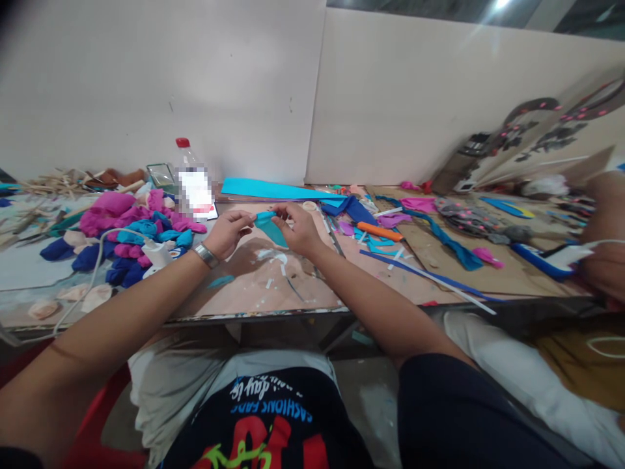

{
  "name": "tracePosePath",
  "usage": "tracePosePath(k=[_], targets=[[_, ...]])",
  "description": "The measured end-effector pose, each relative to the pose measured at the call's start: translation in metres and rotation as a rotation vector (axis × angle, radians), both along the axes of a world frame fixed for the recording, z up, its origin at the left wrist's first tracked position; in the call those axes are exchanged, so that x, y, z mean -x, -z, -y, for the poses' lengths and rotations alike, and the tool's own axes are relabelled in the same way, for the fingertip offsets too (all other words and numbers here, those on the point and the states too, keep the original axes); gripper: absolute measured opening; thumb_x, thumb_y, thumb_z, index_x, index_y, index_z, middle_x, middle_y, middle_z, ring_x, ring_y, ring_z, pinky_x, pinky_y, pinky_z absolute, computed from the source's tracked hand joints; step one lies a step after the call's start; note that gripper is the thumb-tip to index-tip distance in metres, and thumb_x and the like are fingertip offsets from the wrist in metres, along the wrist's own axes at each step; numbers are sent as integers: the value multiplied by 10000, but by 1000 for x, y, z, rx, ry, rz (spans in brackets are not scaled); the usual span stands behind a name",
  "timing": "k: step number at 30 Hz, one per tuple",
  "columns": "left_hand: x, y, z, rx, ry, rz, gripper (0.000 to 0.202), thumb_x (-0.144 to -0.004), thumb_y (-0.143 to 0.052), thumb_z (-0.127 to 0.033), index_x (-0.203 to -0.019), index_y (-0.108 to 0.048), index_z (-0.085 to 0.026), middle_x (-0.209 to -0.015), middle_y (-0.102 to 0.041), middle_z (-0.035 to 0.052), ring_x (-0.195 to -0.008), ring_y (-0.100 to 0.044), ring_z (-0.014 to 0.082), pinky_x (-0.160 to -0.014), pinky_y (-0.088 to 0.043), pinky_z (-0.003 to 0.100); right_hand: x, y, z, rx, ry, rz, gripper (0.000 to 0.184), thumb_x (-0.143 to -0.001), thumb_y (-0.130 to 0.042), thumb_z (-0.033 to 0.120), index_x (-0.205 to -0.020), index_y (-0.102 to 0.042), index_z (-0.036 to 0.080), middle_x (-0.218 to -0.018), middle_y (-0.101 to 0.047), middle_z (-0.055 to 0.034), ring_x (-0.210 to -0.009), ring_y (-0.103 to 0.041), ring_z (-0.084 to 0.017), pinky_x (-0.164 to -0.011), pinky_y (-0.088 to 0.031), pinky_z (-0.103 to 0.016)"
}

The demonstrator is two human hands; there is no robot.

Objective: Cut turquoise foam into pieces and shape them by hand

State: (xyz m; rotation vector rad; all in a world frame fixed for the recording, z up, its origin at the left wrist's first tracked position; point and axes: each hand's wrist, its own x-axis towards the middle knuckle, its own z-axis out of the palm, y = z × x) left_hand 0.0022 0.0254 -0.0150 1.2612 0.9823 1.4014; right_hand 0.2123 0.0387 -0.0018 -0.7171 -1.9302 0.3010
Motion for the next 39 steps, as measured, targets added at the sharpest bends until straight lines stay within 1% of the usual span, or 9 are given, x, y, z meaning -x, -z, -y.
tracePosePath(k=[5,10,14,18,22,27,33,36,39], targets=[[0,1,1,19,37,-70,415,-663,-847,-556,-704,-695,-173,-727,-612,4,-701,-533,115,-681,-418,261,0,1,-1,25,10,-8,236,-960,-619,397,-1049,-682,187,-954,-707,-61,-837,-606,-194,-800,-489,-346],[-2,5,2,78,106,-144,397,-695,-808,-537,-714,-661,-169,-726,-590,5,-717,-550,135,-677,-429,278,-2,3,-3,32,-3,21,220,-953,-630,378,-1040,-693,185,-953,-716,-62,-843,-622,-198,-790,-490,-348],[-1,8,0,-89,26,-226,300,-745,-776,-412,-733,-590,-178,-724,-567,-14,-697,-529,125,-691,-431,283,-3,2,-5,7,-23,104,235,-960,-625,399,-1035,-704,191,-968,-732,-70,-842,-633,-202,-778,-488,-351],[0,9,-1,-266,-2,-295,231,-794,-735,-371,-902,-662,-179,-939,-681,38,-849,-608,156,-786,-478,302,-2,0,-5,-44,-34,169,248,-965,-623,415,-1014,-720,193,-963,-742,-76,-847,-642,-206,-777,-490,-351],[0,9,0,-284,30,-370,295,-817,-722,-454,-911,-725,-175,-980,-747,74,-845,-654,182,-771,-514,323,-1,0,-4,-55,-31,196,251,-974,-612,414,-1014,-732,197,-945,-748,-76,-843,-648,-209,-782,-494,-357],[2,9,1,-339,4,-496,282,-850,-684,-452,-912,-773,-192,-959,-785,71,-882,-690,211,-765,-523,327,-2,1,-5,-46,-12,169,250,-968,-624,410,-998,-732,186,-980,-759,-90,-891,-671,-224,-805,-502,-368],[-1,4,9,-471,12,-689,329,-950,-549,-452,-953,-780,-217,-1016,-772,76,-956,-671,230,-869,-491,349,-3,0,-5,-13,5,172,277,-958,-635,438,-991,-742,185,-961,-758,-91,-875,-671,-234,-803,-500,-381],[-2,3,14,-511,50,-792,335,-951,-557,-484,-1018,-762,-228,-1066,-752,81,-983,-641,243,-853,-465,352,-3,0,-5,-3,8,186,283,-944,-647,454,-976,-744,190,-940,-759,-86,-853,-667,-230,-788,-498,-378],[-2,4,15,-517,64,-878,285,-933,-581,-444,-947,-765,-227,-989,-747,81,-918,-625,244,-820,-440,350,-2,0,-5,10,18,197,277,-938,-651,453,-964,-745,194,-928,-763,-82,-843,-666,-228,-776,-496,-372]])
